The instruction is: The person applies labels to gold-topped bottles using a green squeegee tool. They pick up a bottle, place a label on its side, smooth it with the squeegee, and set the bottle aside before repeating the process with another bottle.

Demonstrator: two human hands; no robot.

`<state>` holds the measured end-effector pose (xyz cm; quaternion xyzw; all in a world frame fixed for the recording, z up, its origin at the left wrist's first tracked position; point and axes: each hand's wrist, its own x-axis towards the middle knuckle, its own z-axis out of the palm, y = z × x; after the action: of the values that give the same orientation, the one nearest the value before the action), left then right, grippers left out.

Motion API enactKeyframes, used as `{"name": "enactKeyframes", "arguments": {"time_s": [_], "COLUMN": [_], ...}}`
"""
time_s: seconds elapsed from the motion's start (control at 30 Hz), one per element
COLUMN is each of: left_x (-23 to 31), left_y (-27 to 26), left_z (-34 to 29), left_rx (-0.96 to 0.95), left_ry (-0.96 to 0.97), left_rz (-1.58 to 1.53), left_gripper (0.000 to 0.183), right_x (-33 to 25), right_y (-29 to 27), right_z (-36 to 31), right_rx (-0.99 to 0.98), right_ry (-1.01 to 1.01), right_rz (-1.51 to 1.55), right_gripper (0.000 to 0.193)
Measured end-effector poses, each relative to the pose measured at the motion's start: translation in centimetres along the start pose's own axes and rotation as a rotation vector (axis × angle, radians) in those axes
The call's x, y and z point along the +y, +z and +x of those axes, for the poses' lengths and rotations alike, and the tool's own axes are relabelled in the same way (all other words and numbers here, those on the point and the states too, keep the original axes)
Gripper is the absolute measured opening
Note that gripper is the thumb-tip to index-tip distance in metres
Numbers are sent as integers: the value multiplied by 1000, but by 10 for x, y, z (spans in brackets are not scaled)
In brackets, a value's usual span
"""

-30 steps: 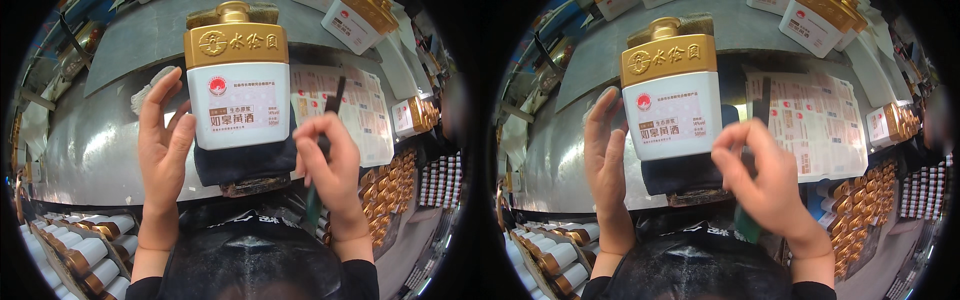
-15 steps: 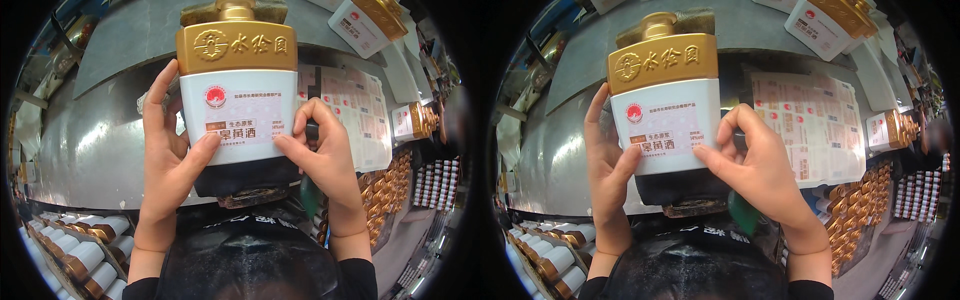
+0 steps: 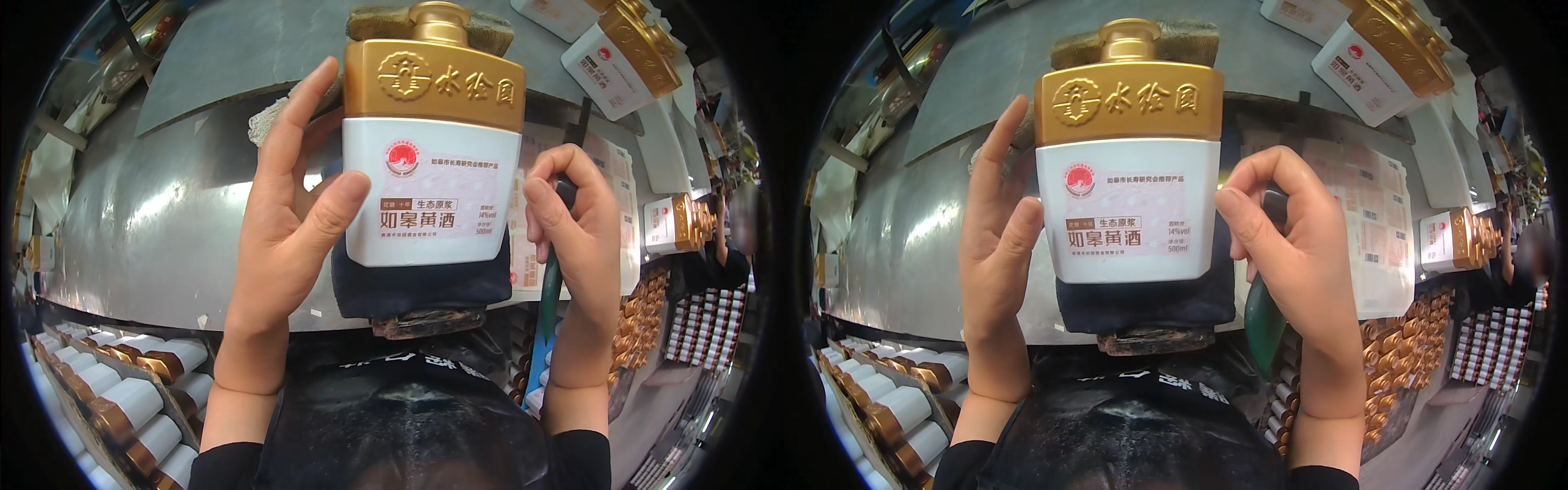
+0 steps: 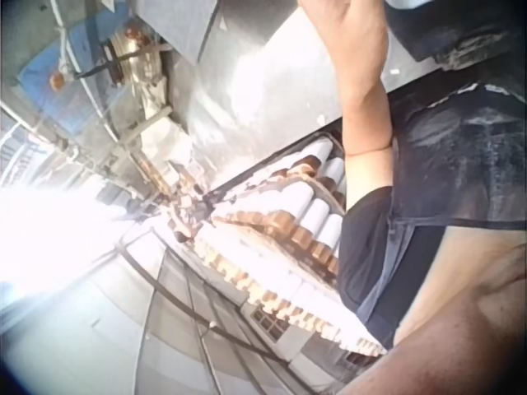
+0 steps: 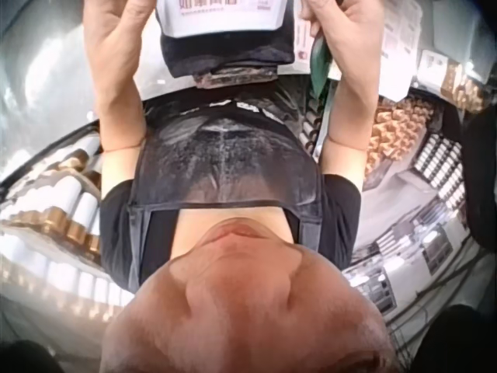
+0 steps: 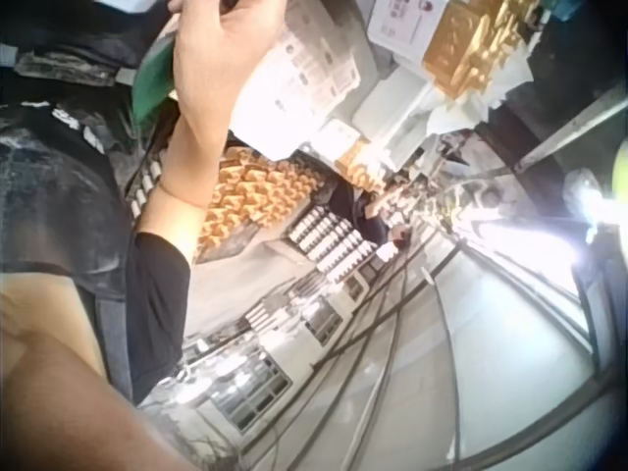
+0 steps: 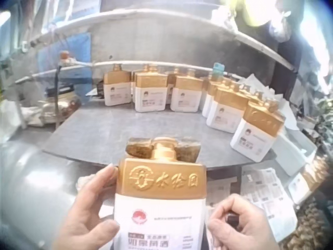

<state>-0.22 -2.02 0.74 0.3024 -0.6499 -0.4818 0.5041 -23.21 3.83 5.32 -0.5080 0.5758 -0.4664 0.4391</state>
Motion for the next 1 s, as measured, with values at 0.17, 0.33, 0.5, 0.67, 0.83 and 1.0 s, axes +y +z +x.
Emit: {"name": "enactKeyframes", "arguments": {"time_s": [0.17, 0.33, 0.5, 0.67, 0.83, 1.0], "left_x": [7, 5, 5, 7, 6, 6], "left_y": [13, 19, 19, 19, 17, 15], "left_z": [12, 15, 14, 14, 14, 14], "left_rx": [62, 88, 103, 116, 77, 53], "left_ry": [-11, -17, -20, -43, -36, -45], "left_rz": [9, 81, 55, 33, -96, -34], "left_gripper": [79, 79, 78, 79, 84, 87], "right_x": [0, -1, 0, 0, 4, 6], "right_y": [4, 12, 12, 11, 5, 7], "right_z": [9, 14, 16, 16, 12, 13], "right_rx": [-14, 21, 19, 6, -62, -48], "right_ry": [-17, 6, -2, 10, -43, -81], "right_rz": [-21, -142, -138, -128, -162, -281], "right_gripper": [17, 32, 34, 35, 37, 38]}}
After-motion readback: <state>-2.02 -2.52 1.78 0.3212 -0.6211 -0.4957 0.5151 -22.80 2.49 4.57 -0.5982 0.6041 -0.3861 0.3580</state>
